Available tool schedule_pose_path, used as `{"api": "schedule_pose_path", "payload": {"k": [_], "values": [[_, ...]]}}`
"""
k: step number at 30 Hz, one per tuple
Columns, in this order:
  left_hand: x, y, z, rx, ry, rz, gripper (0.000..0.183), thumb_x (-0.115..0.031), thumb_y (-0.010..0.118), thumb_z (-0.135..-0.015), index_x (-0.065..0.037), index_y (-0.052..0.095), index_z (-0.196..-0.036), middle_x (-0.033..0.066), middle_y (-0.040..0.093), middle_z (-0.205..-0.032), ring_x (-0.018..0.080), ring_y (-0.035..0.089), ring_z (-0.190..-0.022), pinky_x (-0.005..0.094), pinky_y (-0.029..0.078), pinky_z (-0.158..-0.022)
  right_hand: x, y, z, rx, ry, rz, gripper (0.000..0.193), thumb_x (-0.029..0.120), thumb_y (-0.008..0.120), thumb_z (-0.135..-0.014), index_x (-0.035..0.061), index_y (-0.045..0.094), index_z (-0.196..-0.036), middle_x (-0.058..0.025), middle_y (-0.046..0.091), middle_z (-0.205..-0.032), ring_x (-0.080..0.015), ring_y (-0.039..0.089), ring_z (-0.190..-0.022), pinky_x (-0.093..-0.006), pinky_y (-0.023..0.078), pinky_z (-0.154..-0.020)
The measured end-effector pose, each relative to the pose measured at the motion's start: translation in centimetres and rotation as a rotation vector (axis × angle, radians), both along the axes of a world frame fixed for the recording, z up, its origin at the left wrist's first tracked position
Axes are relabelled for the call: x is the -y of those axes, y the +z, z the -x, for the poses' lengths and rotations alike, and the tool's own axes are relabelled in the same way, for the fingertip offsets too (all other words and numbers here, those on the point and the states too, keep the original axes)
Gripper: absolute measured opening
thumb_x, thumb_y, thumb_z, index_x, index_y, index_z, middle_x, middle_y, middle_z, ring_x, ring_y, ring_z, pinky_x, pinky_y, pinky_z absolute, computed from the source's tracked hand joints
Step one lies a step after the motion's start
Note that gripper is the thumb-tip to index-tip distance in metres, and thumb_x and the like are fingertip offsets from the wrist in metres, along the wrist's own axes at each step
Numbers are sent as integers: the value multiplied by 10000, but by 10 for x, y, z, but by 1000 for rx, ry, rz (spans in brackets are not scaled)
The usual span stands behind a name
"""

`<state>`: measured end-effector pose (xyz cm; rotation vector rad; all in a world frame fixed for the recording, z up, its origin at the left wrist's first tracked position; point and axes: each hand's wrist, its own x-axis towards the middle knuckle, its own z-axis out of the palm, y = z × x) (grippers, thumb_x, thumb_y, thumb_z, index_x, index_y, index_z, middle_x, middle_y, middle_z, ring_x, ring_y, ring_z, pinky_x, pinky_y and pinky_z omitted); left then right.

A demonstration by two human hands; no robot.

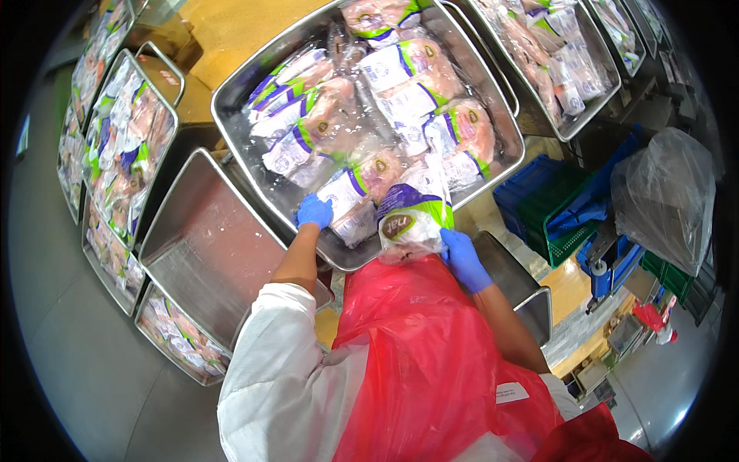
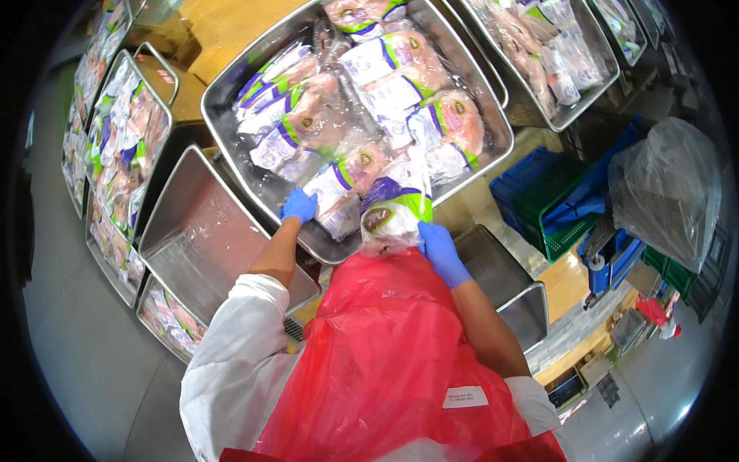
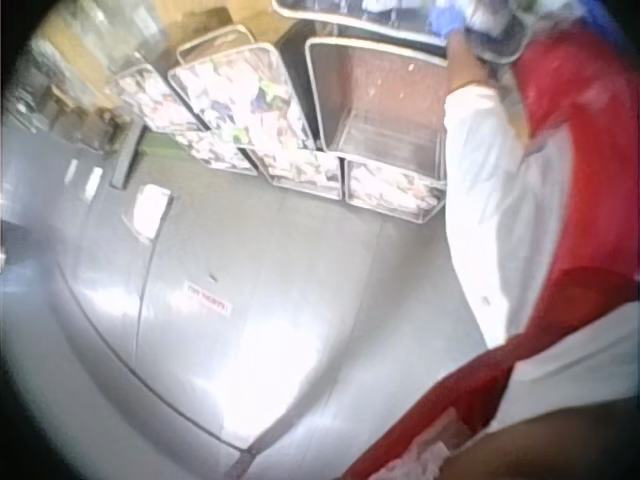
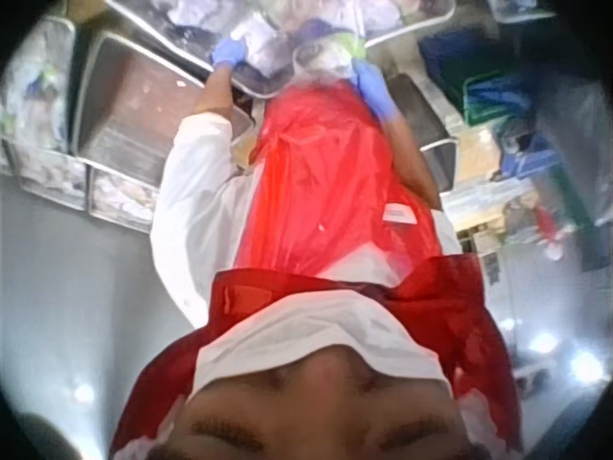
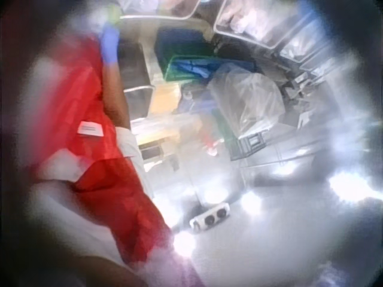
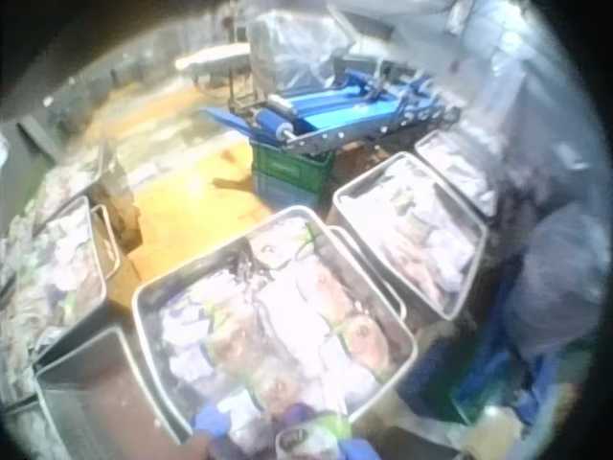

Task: The person scoops ice from a metal tray into a black basket using a plastic scoop, then moves to a cart and transfers packaged frozen meat from one metal tray to another. The person wears blue gloves and a red apron throughout the task.

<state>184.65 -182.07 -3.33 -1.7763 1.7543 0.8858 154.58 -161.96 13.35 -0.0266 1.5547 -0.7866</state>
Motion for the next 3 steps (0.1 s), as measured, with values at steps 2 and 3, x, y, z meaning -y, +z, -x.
{"api": "schedule_pose_path", "payload": {"k": [2, 3], "values": [[0, -10, 1, 20, 59, -63, 604, -452, 566, -874, 39, 502, -1219, 297, 567, -1207, 424, 574, -1107, 482, 443, -960, -20, 15, 9, 91, -91, 23, 357, 328, 546, -960, 66, 563, -717, -2, 492, -575, -108, 441, -457, -249, 362, -451], [-1, -18, 1, 21, 98, -61, 634, -462, 592, -861, 32, 488, -1245, 294, 561, -1219, 419, 572, -1117, 482, 441, -966, -27, 27, 11, 138, -148, 42, 363, 339, 563, -952, 57, 556, -723, -8, 501, -589, -111, 440, -453, -251, 368, -451]]}}
